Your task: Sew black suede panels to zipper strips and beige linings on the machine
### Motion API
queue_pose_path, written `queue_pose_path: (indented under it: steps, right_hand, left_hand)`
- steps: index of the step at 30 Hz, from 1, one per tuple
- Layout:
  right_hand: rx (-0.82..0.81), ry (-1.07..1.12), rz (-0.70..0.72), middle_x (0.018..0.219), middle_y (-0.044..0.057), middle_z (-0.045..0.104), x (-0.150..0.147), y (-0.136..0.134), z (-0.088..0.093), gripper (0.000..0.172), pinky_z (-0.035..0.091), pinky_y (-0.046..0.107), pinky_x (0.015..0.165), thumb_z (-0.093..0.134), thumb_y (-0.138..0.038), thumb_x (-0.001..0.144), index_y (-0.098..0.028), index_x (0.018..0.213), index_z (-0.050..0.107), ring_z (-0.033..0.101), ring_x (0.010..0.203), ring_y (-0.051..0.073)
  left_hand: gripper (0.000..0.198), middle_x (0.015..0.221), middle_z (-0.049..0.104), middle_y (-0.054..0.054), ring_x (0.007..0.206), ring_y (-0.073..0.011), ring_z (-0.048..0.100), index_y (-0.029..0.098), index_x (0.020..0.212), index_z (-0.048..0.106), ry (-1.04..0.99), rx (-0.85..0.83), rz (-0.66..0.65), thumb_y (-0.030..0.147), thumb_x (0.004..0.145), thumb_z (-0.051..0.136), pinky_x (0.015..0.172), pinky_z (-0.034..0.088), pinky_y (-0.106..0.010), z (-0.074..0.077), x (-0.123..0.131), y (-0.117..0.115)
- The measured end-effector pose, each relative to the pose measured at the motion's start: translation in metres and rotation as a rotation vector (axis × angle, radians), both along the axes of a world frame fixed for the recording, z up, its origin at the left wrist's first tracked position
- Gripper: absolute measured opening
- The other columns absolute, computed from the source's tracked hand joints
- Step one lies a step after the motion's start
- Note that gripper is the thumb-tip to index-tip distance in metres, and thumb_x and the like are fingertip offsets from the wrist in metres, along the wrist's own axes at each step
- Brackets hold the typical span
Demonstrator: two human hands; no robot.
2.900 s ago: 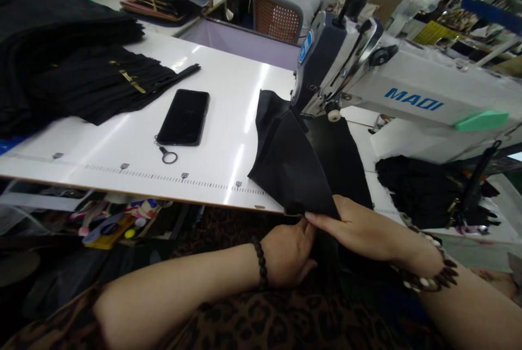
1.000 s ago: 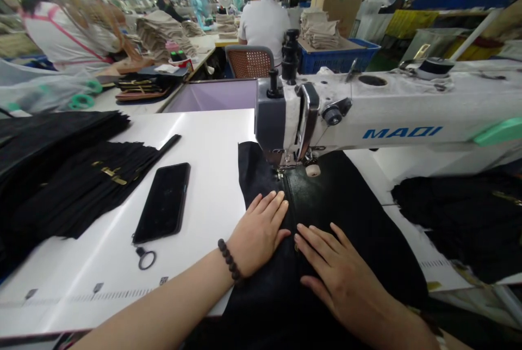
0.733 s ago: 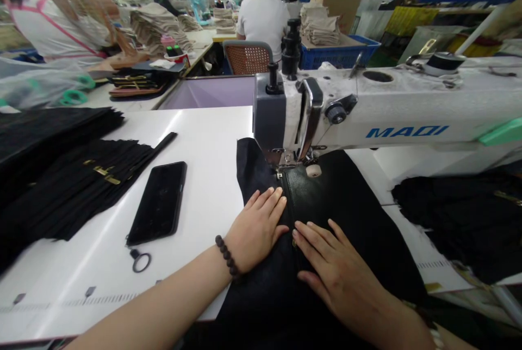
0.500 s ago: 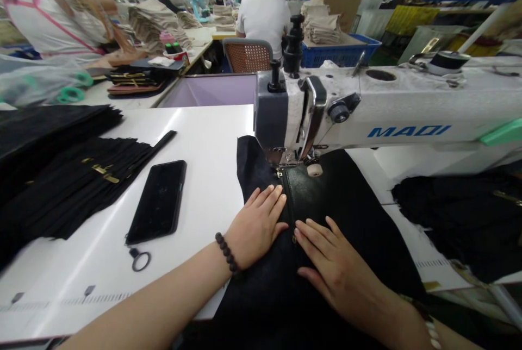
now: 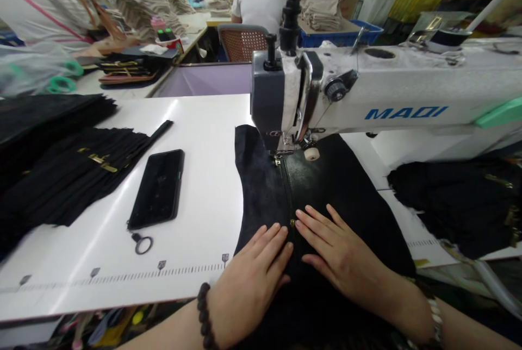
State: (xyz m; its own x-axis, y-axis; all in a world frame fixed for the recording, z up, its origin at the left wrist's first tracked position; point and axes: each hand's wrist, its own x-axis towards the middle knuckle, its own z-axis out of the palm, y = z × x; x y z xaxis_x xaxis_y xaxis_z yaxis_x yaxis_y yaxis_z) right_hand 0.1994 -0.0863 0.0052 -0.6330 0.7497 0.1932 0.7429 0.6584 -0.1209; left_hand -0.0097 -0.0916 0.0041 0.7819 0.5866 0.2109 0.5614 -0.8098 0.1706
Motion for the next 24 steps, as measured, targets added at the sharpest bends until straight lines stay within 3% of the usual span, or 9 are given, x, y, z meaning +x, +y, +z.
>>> queue_pose_path:
  steps: [5,14,24]
  right_hand:
    - [0.009,-0.084,0.047,0.132,0.009,0.043,0.006,0.001,0.0,0.041,0.038,0.053,0.094,0.042,-0.024,0.086,-0.012,0.126,0.043,0.037,0.123,0.025]
    - [-0.029,-0.027,-0.003,0.132,0.005,0.044,0.004,0.006,-0.001,0.039,0.036,0.051,0.097,0.037,-0.029,0.089,-0.016,0.126,0.043,0.037,0.123,0.022]
    - [-0.007,-0.026,-0.044,0.13,0.008,0.046,0.0,0.018,-0.005,0.039,0.035,0.049,0.098,0.039,-0.026,0.089,-0.016,0.126,0.043,0.038,0.123,0.021]
  left_hand:
    - [0.031,0.122,0.053,-0.016,0.118,-0.0276,0.045,0.009,0.114,0.053,-0.023,0.036,-0.017,0.023,0.087,0.049,0.094,0.044,-0.044,-0.004,0.005,-0.001]
    - [0.03,0.121,0.053,-0.015,0.117,-0.0261,0.046,0.009,0.115,0.052,-0.039,0.079,0.0,0.023,0.088,0.046,0.093,0.045,-0.041,-0.007,0.004,0.004]
    - [0.031,0.124,0.051,-0.016,0.119,-0.0267,0.044,0.01,0.116,0.051,0.005,0.058,0.001,0.023,0.088,0.046,0.095,0.044,-0.042,-0.006,0.002,0.018]
